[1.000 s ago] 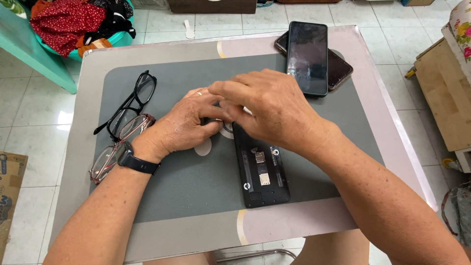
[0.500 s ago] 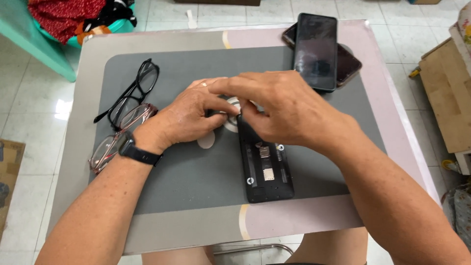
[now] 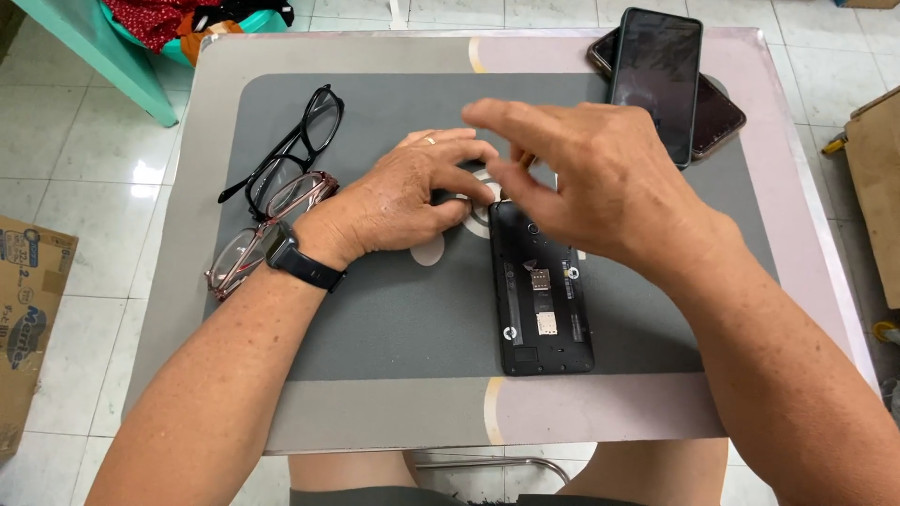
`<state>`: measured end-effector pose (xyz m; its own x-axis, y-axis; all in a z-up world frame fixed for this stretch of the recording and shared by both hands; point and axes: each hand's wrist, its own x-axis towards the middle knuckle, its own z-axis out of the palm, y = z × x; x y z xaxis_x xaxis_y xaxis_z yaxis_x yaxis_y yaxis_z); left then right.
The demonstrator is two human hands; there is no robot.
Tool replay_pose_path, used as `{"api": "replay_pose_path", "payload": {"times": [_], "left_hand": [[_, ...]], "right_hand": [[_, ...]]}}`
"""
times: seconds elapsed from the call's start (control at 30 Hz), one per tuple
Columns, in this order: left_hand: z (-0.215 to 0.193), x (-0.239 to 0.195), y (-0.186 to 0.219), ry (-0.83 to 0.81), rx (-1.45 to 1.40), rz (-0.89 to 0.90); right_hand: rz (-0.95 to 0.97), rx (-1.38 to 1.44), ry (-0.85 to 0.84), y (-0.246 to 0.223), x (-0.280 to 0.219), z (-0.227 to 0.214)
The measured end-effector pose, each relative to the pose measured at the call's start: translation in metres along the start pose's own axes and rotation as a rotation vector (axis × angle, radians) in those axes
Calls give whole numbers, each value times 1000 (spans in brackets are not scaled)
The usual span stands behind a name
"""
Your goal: The person uses a white cotton swab to clean the back surface of a black electronic device, focusing on the camera lens area and surrounding components. The device is held steady on a gray mat while the person scrubs and wipes various spots.
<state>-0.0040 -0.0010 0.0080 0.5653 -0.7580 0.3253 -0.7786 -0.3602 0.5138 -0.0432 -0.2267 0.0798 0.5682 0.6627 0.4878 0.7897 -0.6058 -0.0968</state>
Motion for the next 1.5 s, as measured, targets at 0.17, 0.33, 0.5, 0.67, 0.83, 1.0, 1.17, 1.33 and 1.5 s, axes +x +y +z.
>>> {"api": "replay_pose_path", "payload": {"times": [0.17, 0.33, 0.5, 0.67, 0.83, 1.0, 1.17, 1.33, 1.5], "left_hand": [[-1, 0, 1, 0, -9, 0], [-2, 0, 2, -15, -13, -10], [0, -1, 0, -14, -19, -25], [-1, -1, 0, -16, -3, -28], [-2, -1, 2, -23, -30, -30], [4, 0, -6, 5, 35, -13], [2, 0, -2, -1, 4, 2], [3, 0, -3, -3, 13, -36], [0, -1, -2, 5, 17, 27]], "right_hand": [[-3, -13, -14, 0, -2, 2], [-19, -21, 9, 0, 0, 0], [-17, 91, -18, -5, -1, 3], [14, 36, -41, -4, 0, -4], [31, 5, -21, -2, -2, 3], [22, 181, -72, -4, -1, -5], [-14, 142, -21, 2, -5, 2], [16, 100, -41, -1, -3, -4], [-15, -71, -20, 1, -4, 3]]}}
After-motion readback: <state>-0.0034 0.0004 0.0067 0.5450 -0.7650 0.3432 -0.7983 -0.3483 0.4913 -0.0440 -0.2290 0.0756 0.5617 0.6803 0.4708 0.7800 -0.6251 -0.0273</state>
